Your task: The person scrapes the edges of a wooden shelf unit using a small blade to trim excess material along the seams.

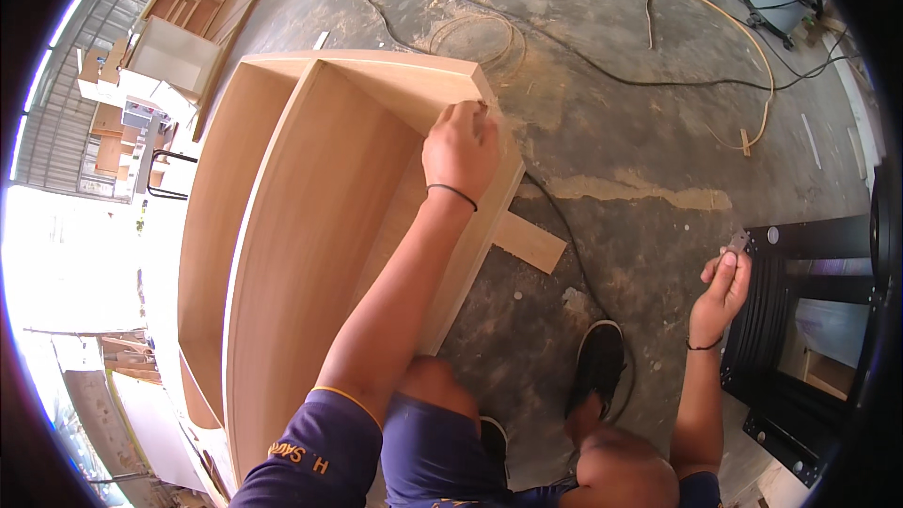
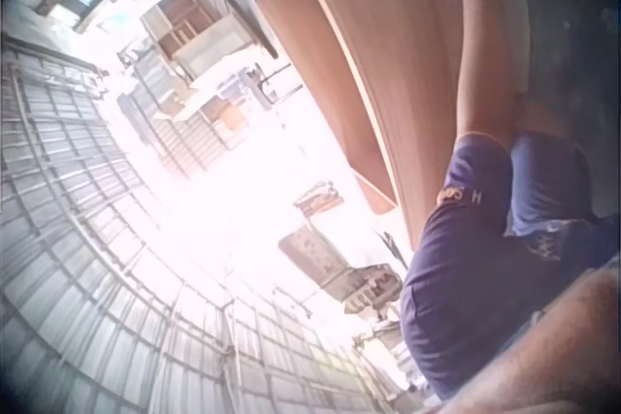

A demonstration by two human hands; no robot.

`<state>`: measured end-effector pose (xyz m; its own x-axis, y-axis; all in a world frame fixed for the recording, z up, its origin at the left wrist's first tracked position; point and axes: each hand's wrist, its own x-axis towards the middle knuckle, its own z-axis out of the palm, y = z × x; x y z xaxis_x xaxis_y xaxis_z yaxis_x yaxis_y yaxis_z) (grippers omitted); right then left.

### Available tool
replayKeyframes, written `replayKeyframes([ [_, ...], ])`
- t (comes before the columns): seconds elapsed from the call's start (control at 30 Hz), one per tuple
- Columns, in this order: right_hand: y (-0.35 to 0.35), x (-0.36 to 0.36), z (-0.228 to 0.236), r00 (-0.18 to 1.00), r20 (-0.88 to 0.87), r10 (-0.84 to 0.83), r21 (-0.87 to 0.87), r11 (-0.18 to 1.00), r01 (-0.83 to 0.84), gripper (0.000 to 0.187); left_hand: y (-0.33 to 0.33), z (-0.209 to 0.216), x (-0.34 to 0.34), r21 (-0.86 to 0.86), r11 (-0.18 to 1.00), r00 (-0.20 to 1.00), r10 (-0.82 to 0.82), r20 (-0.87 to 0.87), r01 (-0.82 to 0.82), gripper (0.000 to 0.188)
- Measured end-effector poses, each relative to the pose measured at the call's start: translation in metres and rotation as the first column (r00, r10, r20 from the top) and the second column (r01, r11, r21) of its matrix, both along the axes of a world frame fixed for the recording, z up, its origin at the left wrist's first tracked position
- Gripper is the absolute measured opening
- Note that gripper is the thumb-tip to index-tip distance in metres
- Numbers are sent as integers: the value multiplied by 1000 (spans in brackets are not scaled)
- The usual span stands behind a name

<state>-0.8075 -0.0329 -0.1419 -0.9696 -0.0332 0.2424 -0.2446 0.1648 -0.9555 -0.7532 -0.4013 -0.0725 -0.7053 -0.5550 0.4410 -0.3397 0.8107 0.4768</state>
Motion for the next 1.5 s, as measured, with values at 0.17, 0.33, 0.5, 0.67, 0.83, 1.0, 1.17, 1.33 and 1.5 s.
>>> replayKeyframes([
  [0.17, 23, 33, 11, 997, -55, -55, 93, 994, 60, 19, 15, 0, 11, -280, 953, 917, 6, 399, 116, 20],
  [0.33, 39, 67, 7, 991, 121, -62, 6, 998, 61, 23, 23, 6, 59, -539, 621, 764, -157, 626, 569, 21],
  [0.5, 22, 73, 52, 957, 267, 113, -120, 989, -83, 28, 10, 23, 95, 56, 669, 517, -621, 590, 741, 41],
  [0.67, -31, 45, 93, 769, 499, 400, -256, 916, -310, 23, 13, 23, 207, 126, 935, 841, -354, 408, 332, 65],
  [0.83, -98, 1, 84, 744, 186, 642, 296, 685, -665, 17, 51, 28, 349, 180, 976, 857, -194, 478, 121, 56],
  [1.0, -221, -8, 83, 652, -376, 658, 515, 734, -444, 13, 58, 25, 385, 148, 989, 908, -38, 418, -27, 41],
  [1.17, -276, -19, 63, 623, -464, 629, 667, 712, -222, 20, 59, 18, 380, 161, 985, 887, -20, 462, -62, 37],
  [1.33, -280, 12, 56, 633, -513, 580, 644, 748, -163, 22, 59, 22, 377, 186, 982, 900, -65, 431, -18, 38],
  [1.5, -253, 160, 60, 504, -437, 745, 536, 666, -519, 12, 54, 17, 386, 165, 986, 907, -77, 413, 8, 39],
])
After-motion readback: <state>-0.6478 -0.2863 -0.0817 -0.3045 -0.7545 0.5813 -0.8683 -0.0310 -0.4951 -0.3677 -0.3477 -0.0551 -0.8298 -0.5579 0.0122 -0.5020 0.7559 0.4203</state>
